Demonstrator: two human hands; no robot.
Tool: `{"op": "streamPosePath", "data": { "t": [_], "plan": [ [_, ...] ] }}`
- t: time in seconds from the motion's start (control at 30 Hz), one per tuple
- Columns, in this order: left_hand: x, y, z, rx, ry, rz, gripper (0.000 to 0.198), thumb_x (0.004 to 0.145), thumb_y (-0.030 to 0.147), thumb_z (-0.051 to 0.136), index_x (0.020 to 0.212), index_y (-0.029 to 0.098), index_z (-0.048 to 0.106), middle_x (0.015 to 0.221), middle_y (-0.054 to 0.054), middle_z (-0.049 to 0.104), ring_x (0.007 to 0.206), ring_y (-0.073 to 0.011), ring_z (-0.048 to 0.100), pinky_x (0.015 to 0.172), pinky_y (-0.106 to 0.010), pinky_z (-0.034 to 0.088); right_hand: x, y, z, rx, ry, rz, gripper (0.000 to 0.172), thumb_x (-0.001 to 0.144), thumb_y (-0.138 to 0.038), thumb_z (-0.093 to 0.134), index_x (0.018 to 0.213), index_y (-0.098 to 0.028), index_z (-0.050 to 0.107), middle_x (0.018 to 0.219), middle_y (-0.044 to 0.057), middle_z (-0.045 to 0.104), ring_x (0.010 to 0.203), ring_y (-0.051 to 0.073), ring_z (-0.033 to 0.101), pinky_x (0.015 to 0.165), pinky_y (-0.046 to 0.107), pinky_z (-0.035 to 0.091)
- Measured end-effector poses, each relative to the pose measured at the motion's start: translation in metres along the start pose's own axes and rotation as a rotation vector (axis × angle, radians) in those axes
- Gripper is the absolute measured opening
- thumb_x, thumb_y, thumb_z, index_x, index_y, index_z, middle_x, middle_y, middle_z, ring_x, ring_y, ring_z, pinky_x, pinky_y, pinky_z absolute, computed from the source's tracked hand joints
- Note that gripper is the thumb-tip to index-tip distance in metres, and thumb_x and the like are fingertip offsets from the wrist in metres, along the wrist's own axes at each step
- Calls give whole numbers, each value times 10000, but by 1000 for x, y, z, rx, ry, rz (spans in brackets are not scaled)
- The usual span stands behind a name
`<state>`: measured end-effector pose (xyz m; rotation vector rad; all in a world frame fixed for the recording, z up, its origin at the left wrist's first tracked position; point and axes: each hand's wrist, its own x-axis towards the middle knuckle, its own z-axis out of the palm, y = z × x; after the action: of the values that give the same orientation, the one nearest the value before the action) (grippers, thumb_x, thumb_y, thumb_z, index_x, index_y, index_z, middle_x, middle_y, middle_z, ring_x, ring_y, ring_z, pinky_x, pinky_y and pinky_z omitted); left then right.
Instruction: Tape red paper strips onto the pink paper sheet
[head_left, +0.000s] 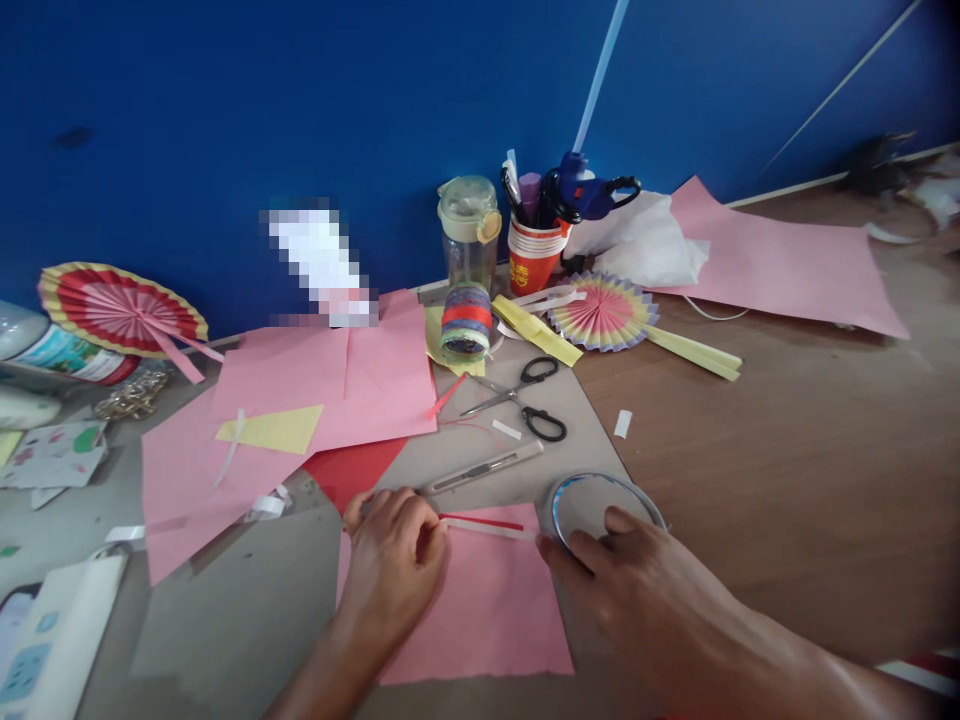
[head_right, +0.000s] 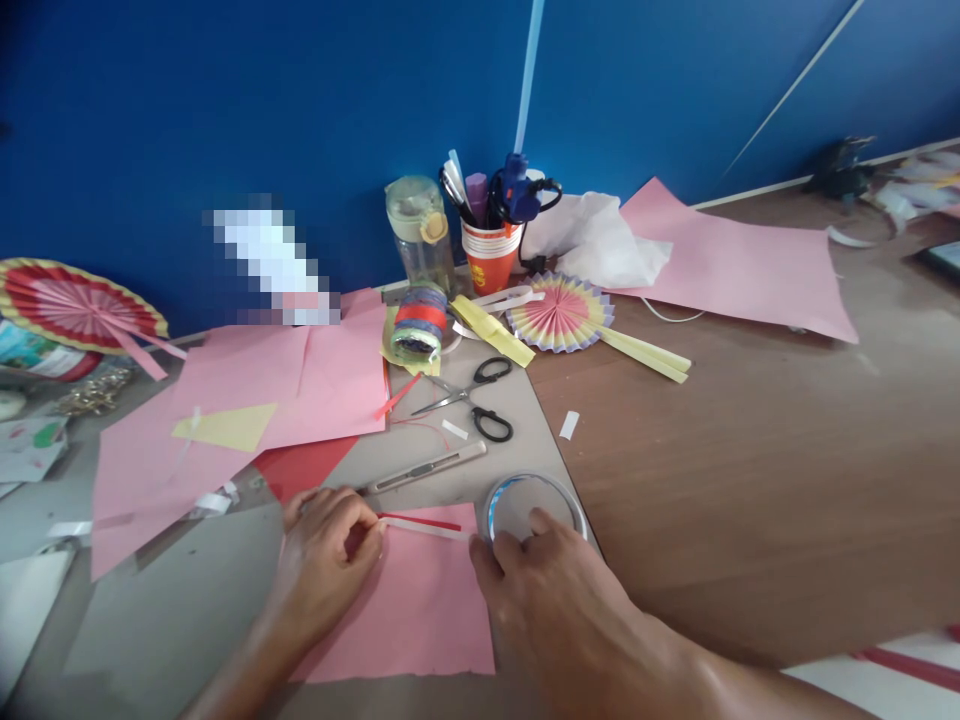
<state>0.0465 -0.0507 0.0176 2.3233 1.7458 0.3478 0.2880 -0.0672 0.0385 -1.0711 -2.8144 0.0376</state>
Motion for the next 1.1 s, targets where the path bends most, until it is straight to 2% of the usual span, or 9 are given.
{"op": "streamPosePath", "data": {
  "t": [0.33, 0.5, 0.7, 0.9, 1.1],
  "plan": [
    [0, -1, 1, -5, 12, 0, 164, 753, 125, 510, 614, 201, 467, 605, 36, 500, 640, -147, 471, 801, -364, 298, -1, 0, 0, -7, 4, -7, 339, 532, -199, 655, 865, -148, 696, 639, 52, 616, 471, 190, 480, 503, 354, 246],
    [1, -1, 1, -19, 14, -7, 169, 747, 121, 520, 607, 198, 463, 600, 40, 505, 631, -143, 472, 778, -354, 296, -4, -1, 4, -10, -83, -33, 215, 566, -195, 646, 778, -178, 678, 695, 62, 636, 498, 194, 494, 505, 365, 240],
    [3, -2, -1, -58, -10, -26, 182, 775, 165, 516, 604, 201, 464, 603, 39, 515, 636, -145, 487, 764, -346, 299, -6, 1, 4, 19, -199, -24, 303, 596, -218, 649, 893, -163, 669, 816, 96, 672, 548, 199, 521, 524, 371, 248],
    [3, -1, -3, -86, -53, -53, 190, 798, 184, 506, 612, 203, 473, 619, 36, 525, 652, -149, 485, 763, -347, 304, -3, 3, -3, 26, -190, -18, 203, 626, -180, 641, 828, -183, 663, 826, 69, 677, 587, 208, 545, 531, 377, 253],
    [4, -1, -3, -82, -56, -59, 198, 788, 181, 521, 598, 200, 467, 609, 37, 520, 645, -150, 488, 756, -346, 300, -3, 3, -3, 29, -139, -12, 174, 588, -169, 659, 762, -187, 660, 776, 53, 671, 555, 200, 530, 525, 377, 256]
  ]
}}
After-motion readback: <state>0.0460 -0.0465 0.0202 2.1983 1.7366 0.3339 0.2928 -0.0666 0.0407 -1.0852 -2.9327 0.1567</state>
